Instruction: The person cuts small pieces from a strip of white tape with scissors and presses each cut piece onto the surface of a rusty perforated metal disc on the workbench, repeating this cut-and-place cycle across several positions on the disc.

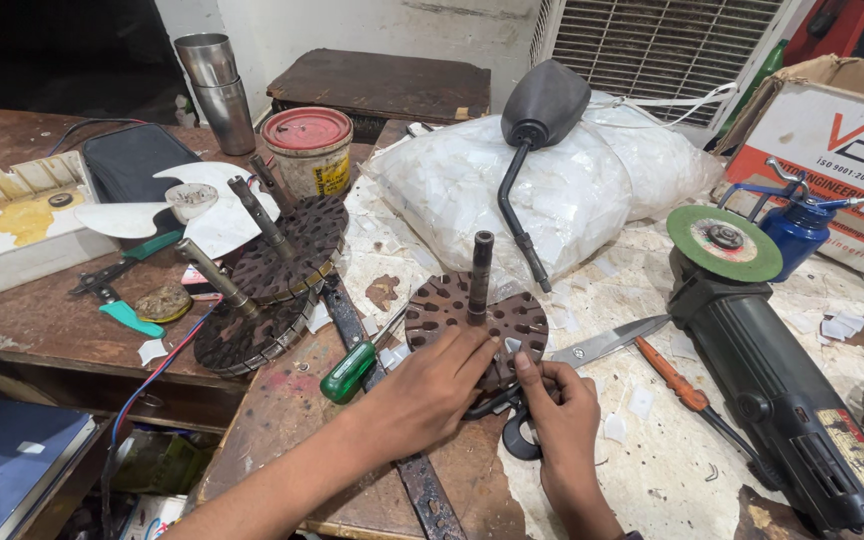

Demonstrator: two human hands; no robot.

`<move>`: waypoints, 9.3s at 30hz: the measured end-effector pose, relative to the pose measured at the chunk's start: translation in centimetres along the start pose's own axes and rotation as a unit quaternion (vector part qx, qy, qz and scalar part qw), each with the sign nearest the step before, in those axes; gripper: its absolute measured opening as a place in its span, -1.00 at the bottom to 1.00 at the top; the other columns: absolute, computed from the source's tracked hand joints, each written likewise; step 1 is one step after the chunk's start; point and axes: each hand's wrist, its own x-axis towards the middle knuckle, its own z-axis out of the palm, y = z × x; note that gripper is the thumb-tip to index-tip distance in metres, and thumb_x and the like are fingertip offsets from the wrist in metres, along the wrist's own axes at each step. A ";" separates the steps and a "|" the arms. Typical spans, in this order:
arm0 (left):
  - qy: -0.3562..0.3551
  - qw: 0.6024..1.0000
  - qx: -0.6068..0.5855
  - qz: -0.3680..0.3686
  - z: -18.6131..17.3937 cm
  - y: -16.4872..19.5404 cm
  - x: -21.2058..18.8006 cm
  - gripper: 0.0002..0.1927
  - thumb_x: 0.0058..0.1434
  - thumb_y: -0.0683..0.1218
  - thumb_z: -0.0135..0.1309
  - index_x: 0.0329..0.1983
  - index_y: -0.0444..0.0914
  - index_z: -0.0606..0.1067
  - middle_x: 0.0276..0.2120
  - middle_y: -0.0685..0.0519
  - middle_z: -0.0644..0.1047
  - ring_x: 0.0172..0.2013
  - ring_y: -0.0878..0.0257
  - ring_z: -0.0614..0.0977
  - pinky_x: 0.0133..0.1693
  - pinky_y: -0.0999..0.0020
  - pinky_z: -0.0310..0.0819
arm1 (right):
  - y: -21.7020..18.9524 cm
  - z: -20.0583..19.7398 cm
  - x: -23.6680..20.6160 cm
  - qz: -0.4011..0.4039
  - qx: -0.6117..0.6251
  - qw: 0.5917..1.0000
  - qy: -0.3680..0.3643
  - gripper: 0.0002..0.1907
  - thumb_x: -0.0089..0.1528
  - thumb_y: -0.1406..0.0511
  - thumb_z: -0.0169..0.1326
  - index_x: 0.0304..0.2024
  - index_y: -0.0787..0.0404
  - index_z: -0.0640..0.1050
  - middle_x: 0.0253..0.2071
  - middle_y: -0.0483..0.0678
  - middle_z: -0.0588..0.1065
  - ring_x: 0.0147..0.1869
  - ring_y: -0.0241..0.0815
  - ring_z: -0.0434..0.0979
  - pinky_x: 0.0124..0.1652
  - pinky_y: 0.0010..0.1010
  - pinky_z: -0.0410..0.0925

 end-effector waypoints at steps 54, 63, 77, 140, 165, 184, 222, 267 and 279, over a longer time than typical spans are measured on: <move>0.101 0.988 0.008 -0.113 0.9 -4.8 -1.7 -0.55 0.09 -0.17 0.24 0.04 -0.42 0.47 -0.02 -0.18 0.50 0.02 -0.07 0.52 0.10 0.05 0.40 | -3.7 4.2 2.6 -0.380 -0.265 0.883 -0.075 -0.46 -0.06 0.41 0.25 0.00 -0.02 0.62 0.14 -0.07 0.37 0.36 0.03 0.10 0.32 -0.15 0.00; 0.076 0.988 -0.002 -0.131 1.1 -4.6 -1.8 -0.47 0.05 -0.18 0.29 0.11 -0.34 0.47 -0.01 -0.17 0.45 0.02 -0.07 0.48 0.08 0.05 0.40 | -2.8 4.1 2.8 -0.387 -0.273 0.878 -0.072 -0.52 -0.05 0.41 0.24 -0.06 0.00 0.63 0.14 -0.08 0.39 0.36 0.03 0.09 0.32 -0.16 0.00; 0.120 0.984 0.002 -0.128 1.6 -4.4 -2.0 -0.52 0.09 -0.30 0.14 0.12 -0.46 0.42 -0.01 -0.18 0.47 0.06 -0.07 0.52 0.14 0.05 0.40 | -2.8 4.3 2.2 -0.408 -0.270 0.872 -0.028 -0.46 -0.03 0.48 0.14 0.03 0.09 0.57 0.19 -0.03 0.38 0.39 0.08 0.17 0.35 -0.11 0.06; 0.335 0.915 -0.041 -0.219 -4.8 -5.5 6.8 -0.66 0.37 0.04 0.11 -0.27 -0.36 0.40 -0.37 -0.08 0.38 -0.40 0.06 0.46 -0.32 0.09 0.36 | 1.4 3.6 3.2 -0.253 -0.164 0.949 -0.089 0.20 -0.08 0.45 0.30 0.53 0.19 -0.02 0.38 0.23 0.24 0.43 0.08 0.29 0.32 -0.20 0.18; 0.428 0.848 -0.054 -0.308 4.1 -12.0 10.9 -0.70 0.32 -0.20 0.02 0.11 -0.16 0.39 -0.43 -0.08 0.58 -0.40 -0.03 0.68 -0.38 0.08 0.47 | 0.2 6.5 5.9 -0.197 -0.156 0.963 -0.096 0.22 -0.26 0.41 0.45 0.39 0.16 0.12 0.18 0.11 0.44 0.22 -0.05 0.51 0.19 -0.28 0.35; 0.452 0.855 -0.048 -0.250 2.2 -9.7 11.0 -0.70 0.33 -0.23 0.01 0.12 -0.23 0.33 -0.37 -0.13 0.58 -0.39 -0.04 0.68 -0.36 0.08 0.49 | 1.6 5.2 4.4 -0.205 -0.103 0.968 -0.103 0.14 -0.15 0.40 0.33 0.43 0.19 0.10 0.22 0.12 0.37 0.25 -0.08 0.47 0.20 -0.29 0.35; 0.409 0.887 -0.049 -0.209 6.2 -11.8 9.8 -0.65 0.33 -0.26 0.06 0.15 -0.28 0.32 -0.33 -0.13 0.58 -0.38 -0.02 0.68 -0.38 0.15 0.52 | 3.8 5.6 7.8 -0.234 -0.130 0.952 -0.146 0.25 -0.18 0.40 0.40 0.46 0.28 0.00 0.29 0.19 0.28 0.34 0.00 0.35 0.27 -0.25 0.24; 0.373 0.909 -0.056 -0.179 4.1 -9.9 -9.0 -0.61 0.40 -0.14 0.05 0.18 -0.25 0.17 0.05 -0.06 0.45 0.15 0.11 0.39 0.20 0.08 0.14 | 2.8 6.1 3.1 -0.147 -0.119 0.975 -0.113 -0.06 0.02 0.51 0.21 0.42 0.05 0.19 0.27 0.04 0.36 0.29 -0.11 0.43 0.16 -0.32 0.37; 0.177 0.951 0.037 -0.250 4.6 -9.0 -9.5 -0.80 0.23 -0.28 0.10 -0.09 -0.41 0.43 -0.01 -0.19 0.46 0.10 -0.11 0.49 0.12 0.04 0.44 | 4.1 6.5 3.9 -0.186 -0.077 0.972 -0.122 -0.13 0.07 0.52 0.18 0.41 0.11 0.23 0.26 0.06 0.38 0.27 -0.13 0.45 0.14 -0.37 0.37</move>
